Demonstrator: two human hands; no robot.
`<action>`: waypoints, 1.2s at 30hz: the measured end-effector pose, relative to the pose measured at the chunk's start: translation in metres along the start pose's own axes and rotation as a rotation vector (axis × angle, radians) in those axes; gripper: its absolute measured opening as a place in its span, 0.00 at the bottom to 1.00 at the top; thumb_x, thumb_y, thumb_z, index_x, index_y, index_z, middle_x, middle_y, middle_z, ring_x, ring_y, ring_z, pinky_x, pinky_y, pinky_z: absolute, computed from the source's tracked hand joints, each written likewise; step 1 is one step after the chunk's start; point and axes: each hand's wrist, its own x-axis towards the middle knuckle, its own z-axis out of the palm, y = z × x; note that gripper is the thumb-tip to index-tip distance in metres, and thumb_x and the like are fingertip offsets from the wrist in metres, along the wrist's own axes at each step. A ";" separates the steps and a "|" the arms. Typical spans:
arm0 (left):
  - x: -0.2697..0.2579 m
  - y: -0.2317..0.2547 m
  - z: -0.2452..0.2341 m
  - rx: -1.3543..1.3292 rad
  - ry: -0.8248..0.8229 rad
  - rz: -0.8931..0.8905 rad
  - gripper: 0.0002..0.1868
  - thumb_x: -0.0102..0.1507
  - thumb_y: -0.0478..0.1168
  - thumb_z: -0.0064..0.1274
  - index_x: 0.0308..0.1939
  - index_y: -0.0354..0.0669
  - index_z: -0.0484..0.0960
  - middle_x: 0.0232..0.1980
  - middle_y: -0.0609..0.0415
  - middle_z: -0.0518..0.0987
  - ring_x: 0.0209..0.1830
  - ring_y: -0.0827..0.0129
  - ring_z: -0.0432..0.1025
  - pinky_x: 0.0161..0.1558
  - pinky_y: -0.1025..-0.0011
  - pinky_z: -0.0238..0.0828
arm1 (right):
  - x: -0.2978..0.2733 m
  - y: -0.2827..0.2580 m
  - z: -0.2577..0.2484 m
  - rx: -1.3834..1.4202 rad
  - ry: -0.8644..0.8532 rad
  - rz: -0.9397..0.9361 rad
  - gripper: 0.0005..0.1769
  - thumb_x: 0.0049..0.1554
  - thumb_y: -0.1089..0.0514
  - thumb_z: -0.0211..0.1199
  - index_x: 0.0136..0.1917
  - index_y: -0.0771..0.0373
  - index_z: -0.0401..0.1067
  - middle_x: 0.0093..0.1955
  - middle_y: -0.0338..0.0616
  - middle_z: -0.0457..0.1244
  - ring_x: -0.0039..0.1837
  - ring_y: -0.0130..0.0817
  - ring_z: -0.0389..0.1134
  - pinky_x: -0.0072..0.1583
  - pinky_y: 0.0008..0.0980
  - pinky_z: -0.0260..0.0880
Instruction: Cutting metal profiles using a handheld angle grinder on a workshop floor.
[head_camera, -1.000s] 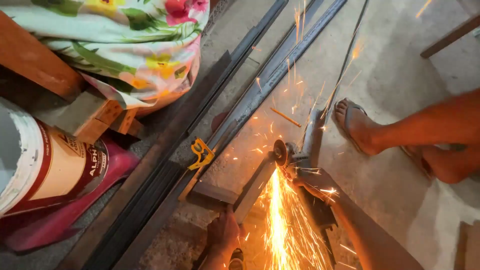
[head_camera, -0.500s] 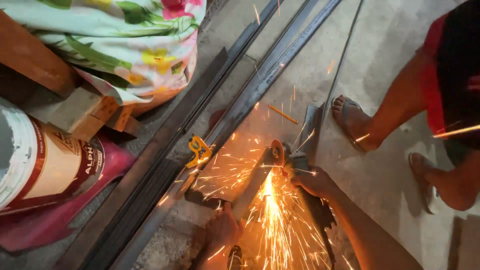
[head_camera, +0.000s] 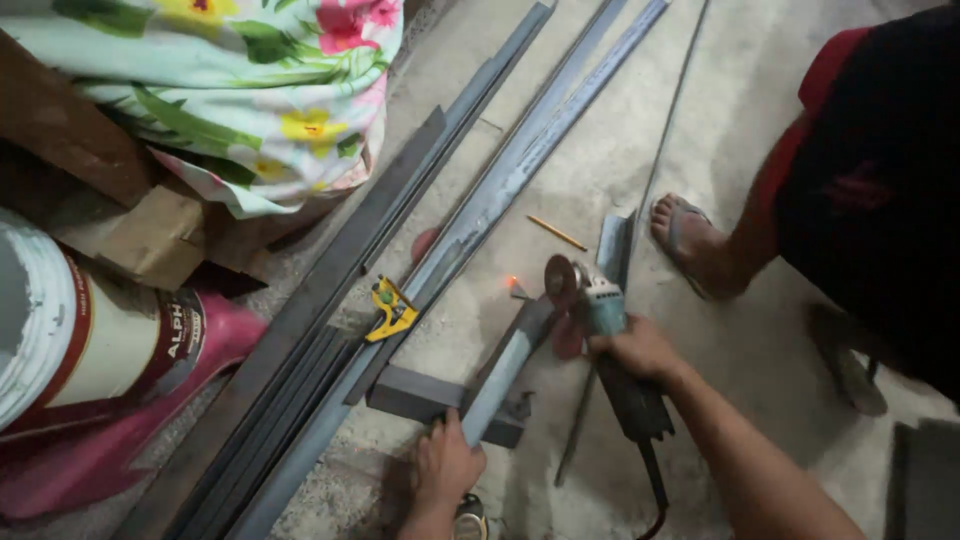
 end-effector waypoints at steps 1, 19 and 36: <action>-0.005 0.002 -0.006 -0.006 0.001 -0.009 0.34 0.57 0.49 0.50 0.68 0.49 0.64 0.56 0.41 0.77 0.56 0.36 0.73 0.57 0.41 0.69 | -0.014 -0.007 -0.007 0.082 -0.002 -0.024 0.21 0.39 0.54 0.67 0.47 0.62 0.76 0.43 0.49 0.69 0.43 0.40 0.67 0.46 0.38 0.67; -0.071 -0.100 -0.053 0.220 -0.105 -0.089 0.33 0.65 0.61 0.54 0.66 0.56 0.56 0.51 0.50 0.83 0.52 0.48 0.79 0.51 0.49 0.76 | -0.088 -0.027 -0.078 0.151 -0.145 -0.234 0.25 0.43 0.61 0.65 0.55 0.67 0.69 0.49 0.56 0.66 0.46 0.45 0.67 0.48 0.39 0.68; -0.118 -0.110 -0.067 0.311 -0.222 -0.266 0.37 0.70 0.63 0.49 0.77 0.61 0.51 0.55 0.55 0.79 0.49 0.58 0.77 0.45 0.61 0.76 | 0.094 0.023 -0.093 -0.478 -0.410 -0.603 0.21 0.32 0.62 0.73 0.42 0.59 0.72 0.35 0.41 0.68 0.38 0.32 0.65 0.40 0.33 0.63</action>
